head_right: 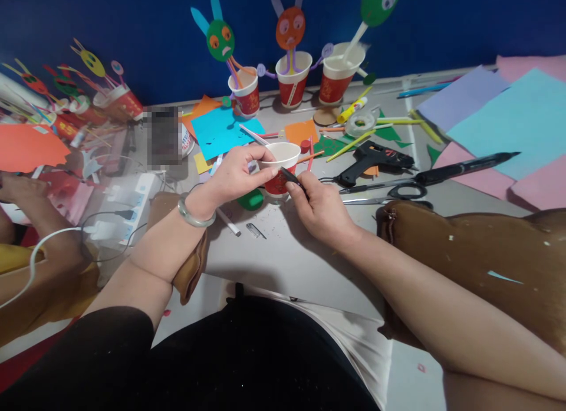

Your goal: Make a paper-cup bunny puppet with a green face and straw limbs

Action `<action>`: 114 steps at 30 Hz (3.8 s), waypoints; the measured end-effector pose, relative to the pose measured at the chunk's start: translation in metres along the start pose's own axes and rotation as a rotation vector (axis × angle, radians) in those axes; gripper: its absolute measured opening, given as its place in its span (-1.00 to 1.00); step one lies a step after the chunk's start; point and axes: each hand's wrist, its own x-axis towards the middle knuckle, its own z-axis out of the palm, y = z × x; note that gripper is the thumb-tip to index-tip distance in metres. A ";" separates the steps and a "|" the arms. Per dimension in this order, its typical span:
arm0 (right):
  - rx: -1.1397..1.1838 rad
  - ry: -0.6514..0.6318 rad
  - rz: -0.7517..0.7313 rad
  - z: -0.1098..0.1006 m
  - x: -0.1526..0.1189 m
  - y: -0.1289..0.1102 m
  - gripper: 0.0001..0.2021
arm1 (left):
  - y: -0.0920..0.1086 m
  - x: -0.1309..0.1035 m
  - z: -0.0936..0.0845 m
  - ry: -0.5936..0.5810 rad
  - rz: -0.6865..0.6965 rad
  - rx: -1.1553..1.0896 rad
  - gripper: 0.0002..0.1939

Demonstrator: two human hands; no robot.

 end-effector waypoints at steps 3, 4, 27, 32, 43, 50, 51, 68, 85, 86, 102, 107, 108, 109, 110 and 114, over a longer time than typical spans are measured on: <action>0.001 0.008 -0.005 -0.001 0.001 -0.001 -0.64 | 0.001 0.000 0.001 0.022 0.005 0.025 -0.84; 0.001 0.011 -0.007 -0.001 0.001 -0.001 -0.64 | 0.001 0.000 0.001 0.028 0.012 0.031 -0.85; -0.057 0.017 -0.018 0.001 0.001 0.002 -0.69 | 0.005 -0.004 0.006 0.101 0.016 0.019 -0.88; -0.086 0.014 -0.019 0.001 0.001 0.003 -0.70 | 0.006 -0.006 0.008 0.123 0.030 0.093 -0.88; 0.067 0.000 0.025 -0.001 0.003 -0.005 -0.56 | 0.002 -0.009 0.022 0.213 0.104 0.223 -0.88; 0.775 -0.338 0.409 -0.005 0.003 -0.017 -0.54 | 0.001 -0.010 0.024 0.241 0.113 0.269 -0.89; 0.833 -0.354 0.453 -0.005 0.003 -0.018 -0.55 | 0.001 -0.010 0.024 0.245 0.110 0.276 -0.89; 0.725 -0.319 0.354 -0.011 0.004 -0.020 -0.51 | 0.005 -0.015 0.027 0.242 0.188 0.385 -0.92; -0.600 0.054 -0.048 -0.016 -0.003 -0.014 -0.66 | 0.010 -0.019 0.031 0.320 0.173 0.423 -0.77; -0.621 0.053 -0.049 -0.017 -0.002 -0.015 -0.68 | 0.010 -0.019 0.032 0.325 0.173 0.417 -0.78; 0.995 -0.449 0.497 -0.024 0.008 -0.023 -0.56 | 0.009 -0.020 0.030 0.270 0.166 0.469 -0.83; 0.829 -0.391 0.396 -0.023 0.007 -0.018 -0.56 | 0.010 -0.020 0.030 0.258 0.147 0.463 -0.79; 0.674 -0.318 0.321 -0.021 0.006 -0.016 -0.56 | 0.010 -0.019 0.030 0.256 0.149 0.456 -0.78; 0.486 -0.231 0.241 -0.020 0.005 -0.015 -0.57 | 0.010 -0.019 0.030 0.252 0.150 0.448 -0.78; 0.281 -0.140 0.164 -0.018 0.004 -0.013 -0.59 | 0.011 -0.019 0.031 0.247 0.151 0.441 -0.78; -0.371 0.083 -0.019 -0.019 0.000 -0.014 -0.69 | 0.013 -0.018 0.030 0.244 0.125 0.426 -0.76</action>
